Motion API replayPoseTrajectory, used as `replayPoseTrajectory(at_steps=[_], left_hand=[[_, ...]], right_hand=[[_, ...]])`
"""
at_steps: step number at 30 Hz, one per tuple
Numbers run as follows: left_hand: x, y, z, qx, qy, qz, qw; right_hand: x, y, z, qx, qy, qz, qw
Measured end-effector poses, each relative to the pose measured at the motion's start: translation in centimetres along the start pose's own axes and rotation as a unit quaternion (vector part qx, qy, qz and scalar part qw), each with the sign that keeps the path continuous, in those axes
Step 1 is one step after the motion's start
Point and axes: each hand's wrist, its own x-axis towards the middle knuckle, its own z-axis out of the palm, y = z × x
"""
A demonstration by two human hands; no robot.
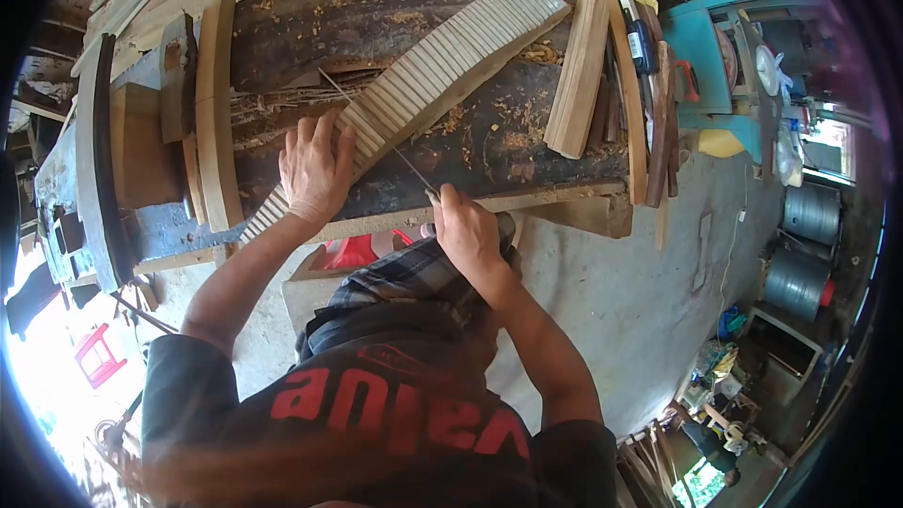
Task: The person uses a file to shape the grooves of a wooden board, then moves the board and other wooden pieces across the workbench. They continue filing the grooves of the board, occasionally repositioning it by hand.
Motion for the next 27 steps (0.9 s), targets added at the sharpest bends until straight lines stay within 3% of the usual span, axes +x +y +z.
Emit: replayPoseTrajectory(at_steps=[5, 13, 19, 27], left_hand=[[0.0, -0.1, 0.2, 0.017, 0.007, 0.007, 1.000], [0.1, -0.2, 0.1, -0.006, 0.010, 0.005, 1.000], [-0.1, -0.2, 0.0, -0.001, 0.015, 0.010, 1.000], [0.0, -0.3, 0.5, 0.006, 0.039, 0.024, 0.999]], right_hand=[[5.0, -2.3, 1.5, 0.036, 0.001, -0.006, 0.999], [-0.8, 0.9, -0.3, 0.005, -0.016, -0.004, 1.000], [5.4, -2.9, 1.5, 0.017, 0.001, 0.000, 1.000], [-1.3, 0.7, 0.4, 0.024, -0.009, 0.018, 1.000]])
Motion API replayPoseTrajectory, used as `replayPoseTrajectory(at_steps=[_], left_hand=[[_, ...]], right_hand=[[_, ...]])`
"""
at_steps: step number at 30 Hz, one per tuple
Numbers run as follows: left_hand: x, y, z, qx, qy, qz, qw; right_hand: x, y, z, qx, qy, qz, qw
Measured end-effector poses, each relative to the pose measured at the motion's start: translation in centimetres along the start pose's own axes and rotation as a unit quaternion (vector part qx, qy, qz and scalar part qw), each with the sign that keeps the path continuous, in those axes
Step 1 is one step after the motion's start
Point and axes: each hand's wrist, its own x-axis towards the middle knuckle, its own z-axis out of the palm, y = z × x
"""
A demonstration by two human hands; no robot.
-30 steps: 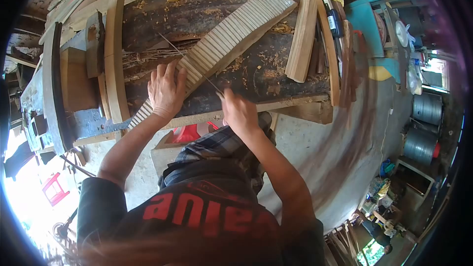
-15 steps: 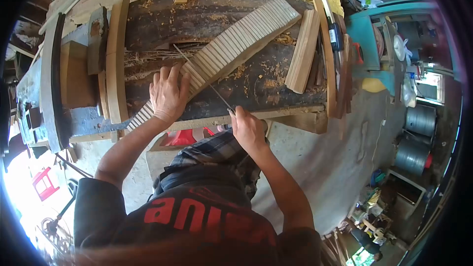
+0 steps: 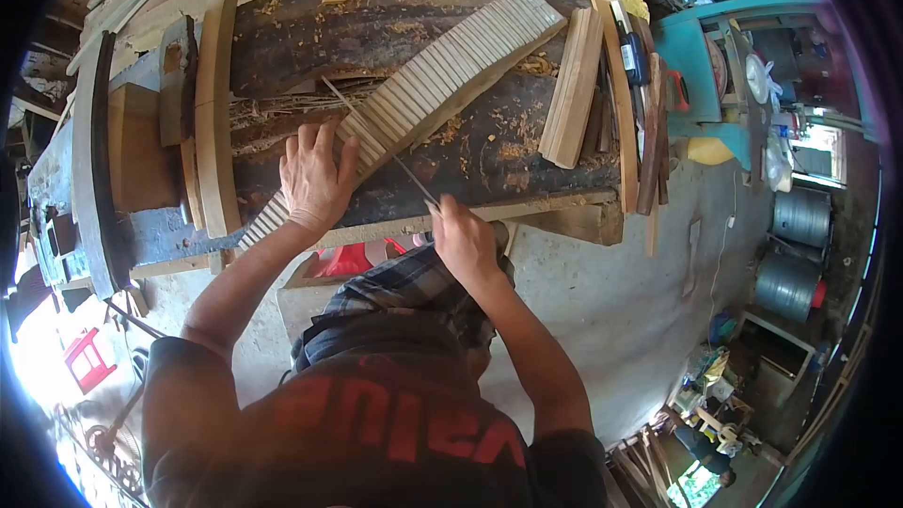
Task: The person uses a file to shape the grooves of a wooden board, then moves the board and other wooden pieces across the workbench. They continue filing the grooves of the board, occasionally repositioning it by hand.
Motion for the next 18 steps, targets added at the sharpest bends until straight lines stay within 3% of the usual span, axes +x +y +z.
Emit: replayPoseTrajectory(at_steps=[7, 9, 17, 18], left_hand=[[-0.1, 0.0, -0.2, -0.019, -0.013, 0.013, 1.000], [0.2, 0.1, -0.3, -0.028, -0.026, 0.009, 0.999], [0.1, 0.6, -0.4, -0.034, -0.027, 0.020, 0.999], [0.1, 0.4, -0.4, -0.018, -0.029, 0.027, 0.999]], right_hand=[[5.0, -2.4, 1.1, 0.029, 0.073, -0.063, 0.995], [1.8, -0.1, 0.2, 0.001, 0.018, -0.036, 0.999], [-0.1, 1.0, 0.3, -0.025, 0.028, 0.017, 0.999], [-0.2, -0.1, -0.5, -0.021, -0.008, 0.039, 0.999]])
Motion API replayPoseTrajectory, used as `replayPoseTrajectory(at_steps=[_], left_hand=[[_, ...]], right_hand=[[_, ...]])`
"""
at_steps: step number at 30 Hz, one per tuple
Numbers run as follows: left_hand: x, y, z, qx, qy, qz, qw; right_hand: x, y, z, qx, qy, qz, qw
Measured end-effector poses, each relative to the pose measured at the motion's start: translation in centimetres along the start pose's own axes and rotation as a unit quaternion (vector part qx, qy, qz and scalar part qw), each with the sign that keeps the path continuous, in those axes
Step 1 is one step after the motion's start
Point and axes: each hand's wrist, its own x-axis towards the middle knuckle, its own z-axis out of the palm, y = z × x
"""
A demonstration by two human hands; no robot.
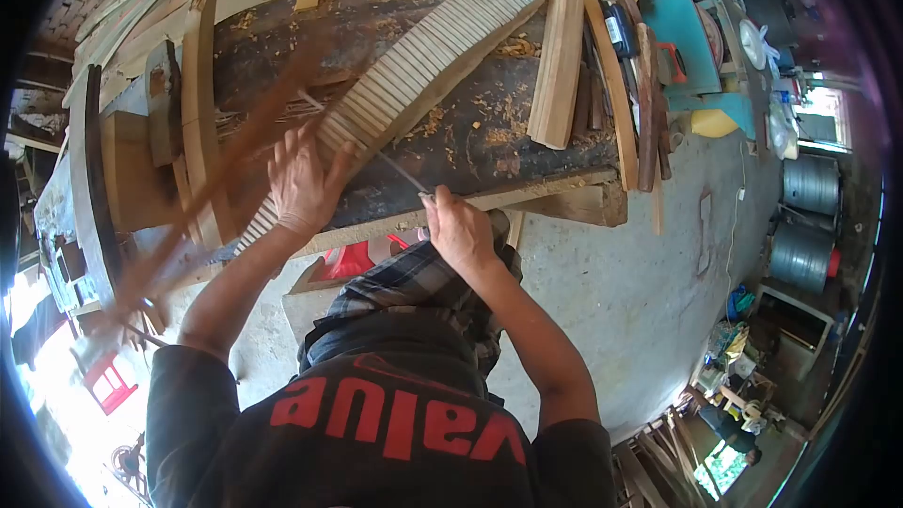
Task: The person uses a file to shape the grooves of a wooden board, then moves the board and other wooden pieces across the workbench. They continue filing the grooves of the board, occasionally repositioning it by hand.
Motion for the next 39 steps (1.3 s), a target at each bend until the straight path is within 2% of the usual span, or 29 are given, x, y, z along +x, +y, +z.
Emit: replayPoseTrajectory(at_steps=[1, 2, 6, 10, 12, 15, 19, 20, 24, 25, 27, 31, 33, 35, 39], left_hand=[[0.0, 0.0, 0.0, 0.016, -0.002, 0.005, 1.000], [-0.1, 0.0, 0.2, 0.026, 0.003, -0.001, 1.000], [0.1, 0.0, 0.2, 0.022, -0.009, -0.003, 1.000], [0.1, 0.2, 0.0, 0.032, -0.015, -0.001, 0.999], [0.1, 0.4, -0.1, 0.028, -0.012, -0.002, 1.000], [0.1, 0.0, 0.2, 0.024, -0.014, 0.000, 1.000], [0.0, 0.3, 0.1, 0.023, -0.023, -0.010, 0.999], [0.2, 0.4, 0.0, 0.029, -0.019, -0.004, 0.999], [0.2, -0.3, 0.5, 0.025, -0.004, 0.020, 0.999], [0.3, -0.2, 0.5, 0.031, -0.023, 0.004, 0.999], [0.3, -0.1, 0.5, 0.035, -0.044, -0.009, 0.998], [0.2, 0.2, 0.1, 0.019, -0.027, -0.007, 0.999], [0.4, 0.5, -0.2, 0.036, -0.056, -0.019, 0.998], [0.4, -0.1, 0.5, 0.044, -0.020, 0.010, 0.999], [0.5, 0.1, 0.4, 0.037, -0.024, 0.008, 0.999]], right_hand=[[-0.3, -0.5, -0.5, 0.003, -0.037, 0.021, 0.999], [-0.9, -0.5, -0.4, 0.018, -0.020, -0.020, 0.999], [-0.5, -0.5, -0.3, 0.013, -0.014, -0.013, 1.000], [4.5, -3.0, 0.6, 0.003, -0.023, -0.026, 0.999], [5.9, -3.8, 1.1, 0.022, 0.013, -0.046, 0.999], [3.0, -1.4, 0.4, 0.044, 0.044, -0.081, 0.995], [0.7, 0.2, 0.2, 0.003, 0.021, -0.060, 0.998], [1.7, 0.0, 1.1, -0.003, 0.043, -0.101, 0.994], [6.9, -4.3, 1.2, 0.002, -0.010, -0.037, 0.999], [6.6, -4.0, 1.3, 0.004, -0.008, -0.035, 0.999], [5.2, -2.3, 1.0, 0.025, 0.055, -0.100, 0.993], [1.7, 0.0, -0.4, -0.032, -0.028, -0.047, 0.998], [1.9, 0.1, 0.1, -0.015, -0.024, -0.023, 0.999], [2.0, 0.4, 0.5, -0.024, 0.008, -0.025, 0.999], [0.8, -1.1, -0.5, -0.001, -0.050, -0.007, 0.999]])
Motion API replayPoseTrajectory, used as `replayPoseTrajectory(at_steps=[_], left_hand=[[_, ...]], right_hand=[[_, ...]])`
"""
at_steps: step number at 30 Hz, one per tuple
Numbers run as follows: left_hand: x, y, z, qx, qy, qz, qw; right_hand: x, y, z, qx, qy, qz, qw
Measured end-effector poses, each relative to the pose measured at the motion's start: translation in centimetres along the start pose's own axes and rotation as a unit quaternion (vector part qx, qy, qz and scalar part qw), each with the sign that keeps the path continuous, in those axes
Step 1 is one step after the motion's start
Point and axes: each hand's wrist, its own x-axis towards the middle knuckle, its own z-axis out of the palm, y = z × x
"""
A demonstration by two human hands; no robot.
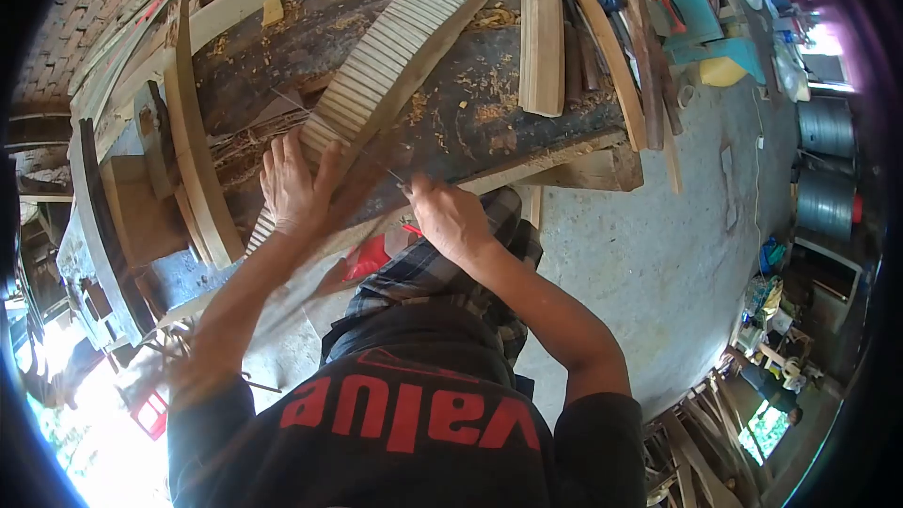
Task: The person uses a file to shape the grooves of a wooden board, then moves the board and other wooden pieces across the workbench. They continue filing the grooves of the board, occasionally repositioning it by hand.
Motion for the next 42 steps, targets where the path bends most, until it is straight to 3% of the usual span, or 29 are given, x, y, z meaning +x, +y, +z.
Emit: replayPoseTrajectory(at_steps=[4, 10, 15, 20, 22, 26, 28, 34, 36, 38, 40, 42], left_hand=[[0.1, 0.2, -0.4, 0.014, -0.016, -0.012, 1.000], [0.0, 0.1, -0.3, 0.010, 0.001, -0.001, 1.000], [0.1, -0.2, 0.1, 0.005, 0.005, 0.007, 1.000], [0.0, 0.2, -0.3, 0.008, 0.004, 0.004, 1.000], [0.2, 0.0, -0.3, 0.010, 0.004, 0.009, 1.000], [0.1, -0.3, 0.0, 0.008, 0.028, 0.024, 0.999], [0.2, 0.1, -0.2, 0.003, -0.005, -0.002, 1.000], [0.1, -0.5, 0.2, 0.024, 0.018, 0.020, 0.999], [0.1, -0.1, 0.0, 0.020, 0.008, -0.002, 1.000], [0.1, -0.2, -0.1, 0.010, 0.012, 0.000, 1.000], [0.1, -0.2, 0.1, 0.001, 0.013, 0.001, 1.000], [0.0, -0.2, 0.2, 0.015, 0.026, -0.002, 1.000]], right_hand=[[0.7, 0.2, -0.1, 0.000, -0.009, -0.010, 1.000], [6.9, -2.3, 0.7, 0.032, 0.080, -0.085, 0.993], [1.9, 0.9, 0.0, -0.004, 0.052, -0.061, 0.997], [6.0, -1.8, 1.1, 0.070, 0.044, -0.056, 0.995], [7.0, -2.4, 1.6, 0.012, 0.086, -0.081, 0.993], [1.7, 1.8, 1.4, 0.016, 0.060, -0.065, 0.996], [2.0, 0.7, 1.4, 0.016, 0.053, -0.041, 0.998], [6.4, -2.6, 1.5, 0.010, 0.090, -0.048, 0.995], [4.3, 0.4, 3.4, 0.065, 0.106, -0.051, 0.991], [-0.2, 1.9, 1.2, 0.029, 0.063, -0.040, 0.997], [-4.8, 4.3, 0.8, 0.013, 0.106, -0.047, 0.993], [-10.0, 7.0, 1.0, -0.032, 0.087, -0.022, 0.995]])
